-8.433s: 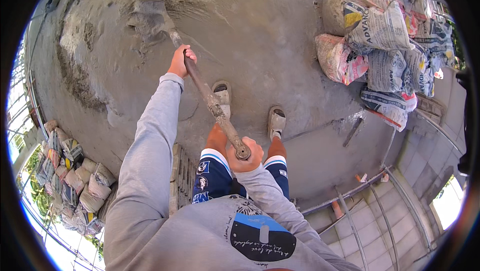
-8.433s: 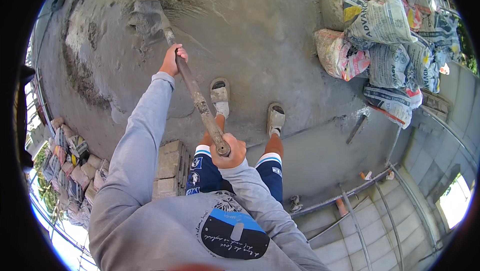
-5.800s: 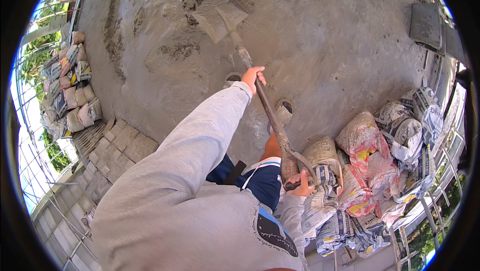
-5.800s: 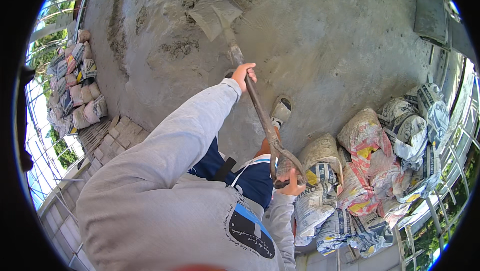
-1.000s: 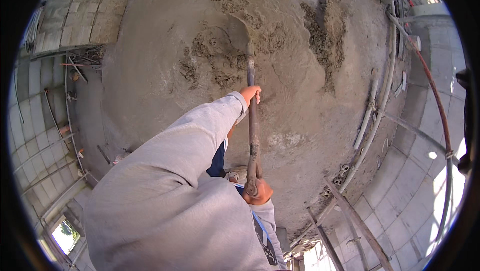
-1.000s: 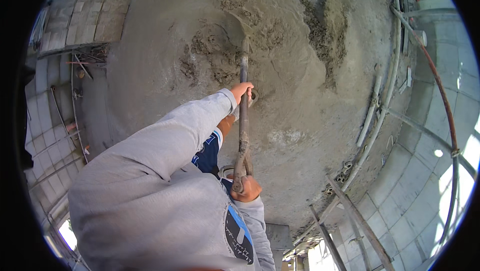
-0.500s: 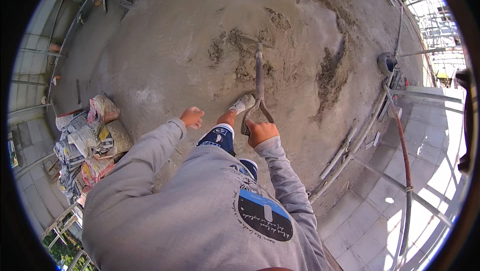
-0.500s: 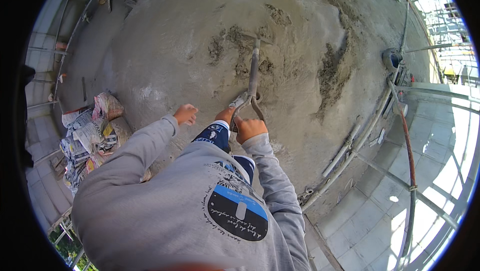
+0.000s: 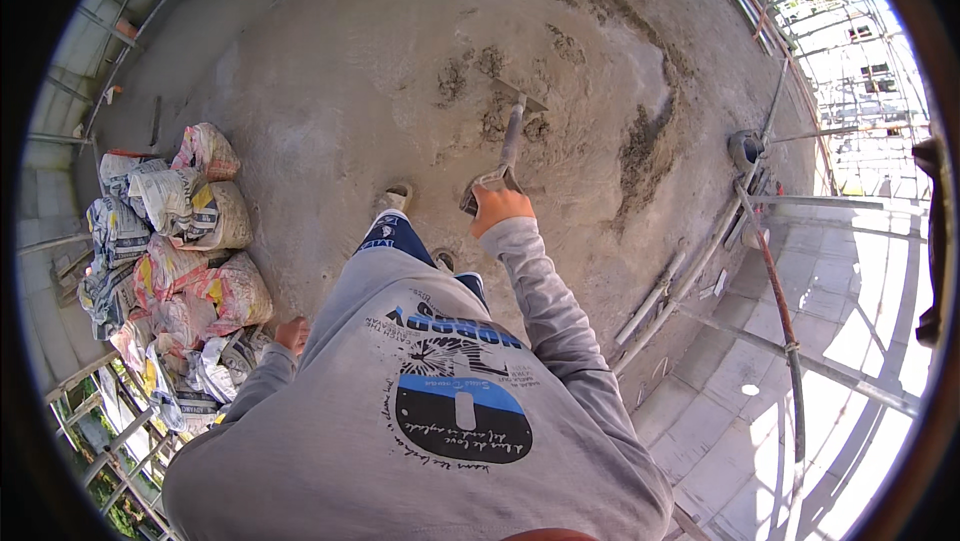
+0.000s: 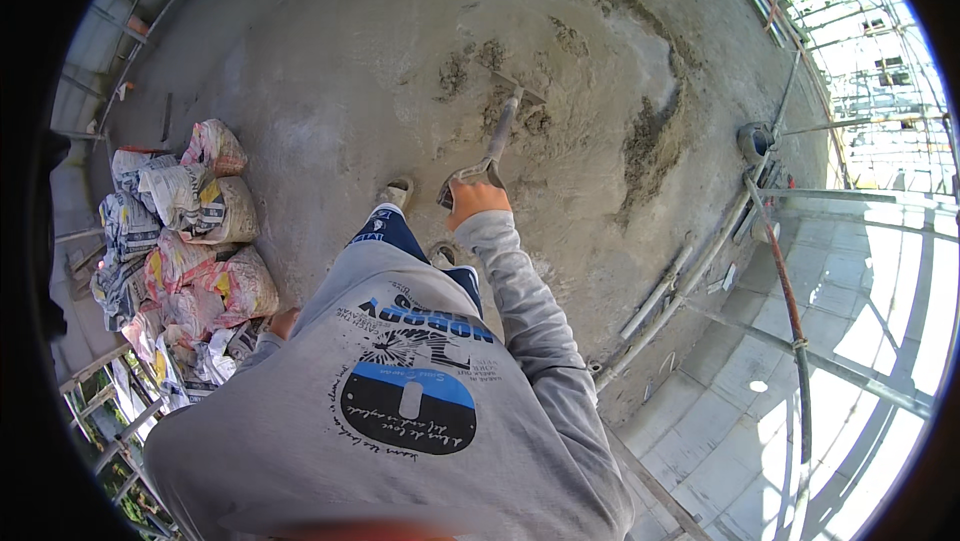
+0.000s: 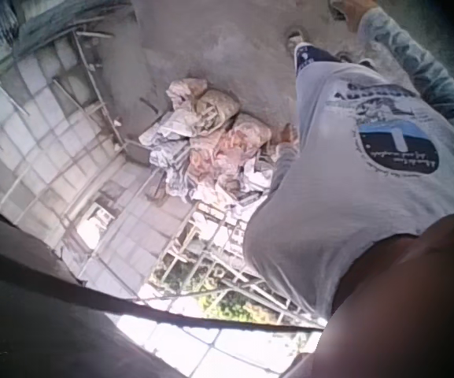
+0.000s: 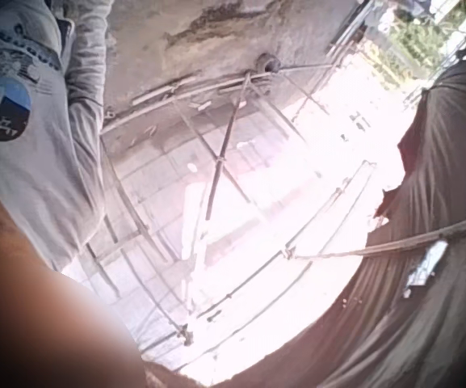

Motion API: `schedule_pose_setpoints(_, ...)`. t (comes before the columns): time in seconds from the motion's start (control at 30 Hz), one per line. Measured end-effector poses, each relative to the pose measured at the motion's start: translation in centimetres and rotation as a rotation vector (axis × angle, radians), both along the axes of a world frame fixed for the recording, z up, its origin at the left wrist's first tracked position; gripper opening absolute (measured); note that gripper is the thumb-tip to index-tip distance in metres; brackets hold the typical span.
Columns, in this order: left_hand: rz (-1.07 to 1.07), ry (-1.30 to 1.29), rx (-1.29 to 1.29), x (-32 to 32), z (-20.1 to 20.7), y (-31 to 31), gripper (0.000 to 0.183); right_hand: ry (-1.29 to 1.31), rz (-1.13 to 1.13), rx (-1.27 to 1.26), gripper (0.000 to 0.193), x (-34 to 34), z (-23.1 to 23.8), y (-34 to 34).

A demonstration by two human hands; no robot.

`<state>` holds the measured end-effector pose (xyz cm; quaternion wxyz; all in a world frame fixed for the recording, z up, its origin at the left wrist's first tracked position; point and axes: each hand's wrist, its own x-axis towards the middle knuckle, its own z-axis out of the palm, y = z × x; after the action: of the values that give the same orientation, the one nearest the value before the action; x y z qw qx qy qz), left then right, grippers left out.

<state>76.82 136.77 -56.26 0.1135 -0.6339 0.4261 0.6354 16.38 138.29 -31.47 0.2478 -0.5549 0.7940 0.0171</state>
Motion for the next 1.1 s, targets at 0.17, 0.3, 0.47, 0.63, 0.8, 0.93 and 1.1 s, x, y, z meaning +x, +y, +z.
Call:
schedule_pose_setpoints(0.17,-1.095,0.108,-0.469,0.3,-8.8,-3.8,0.035,0.022,-0.084,0.089,0.039,-3.1,-4.6,0.4)
schedule_pose_setpoints(0.3,0.220,0.043,0.041,-9.6,3.6,-12.6,0.036,0.060,-0.217,0.123,0.039,-0.7,-5.4,-1.2)
schedule_pose_setpoints(0.47,0.388,0.082,-0.046,-1.6,4.5,-24.2,0.036,0.062,-0.494,0.000,0.044,8.9,3.2,-14.1)
schedule_pose_setpoints(0.63,0.493,0.088,-0.016,7.7,0.7,-32.8,0.030,0.040,-0.738,-0.058,0.043,9.0,-3.7,-20.0)
schedule_pose_setpoints(0.8,0.491,0.215,-0.144,4.0,5.1,-43.0,0.026,0.030,-0.766,0.010,0.054,9.2,-4.0,-24.3)
schedule_pose_setpoints(0.93,0.433,0.243,-0.219,-4.2,10.2,-49.7,0.019,0.043,-0.782,0.028,0.058,11.5,-0.6,-26.7)
schedule_pose_setpoints(1.1,0.279,0.489,-0.264,-15.4,14.2,-60.5,0.017,0.014,-0.795,-0.001,0.046,6.8,-2.4,-32.9)
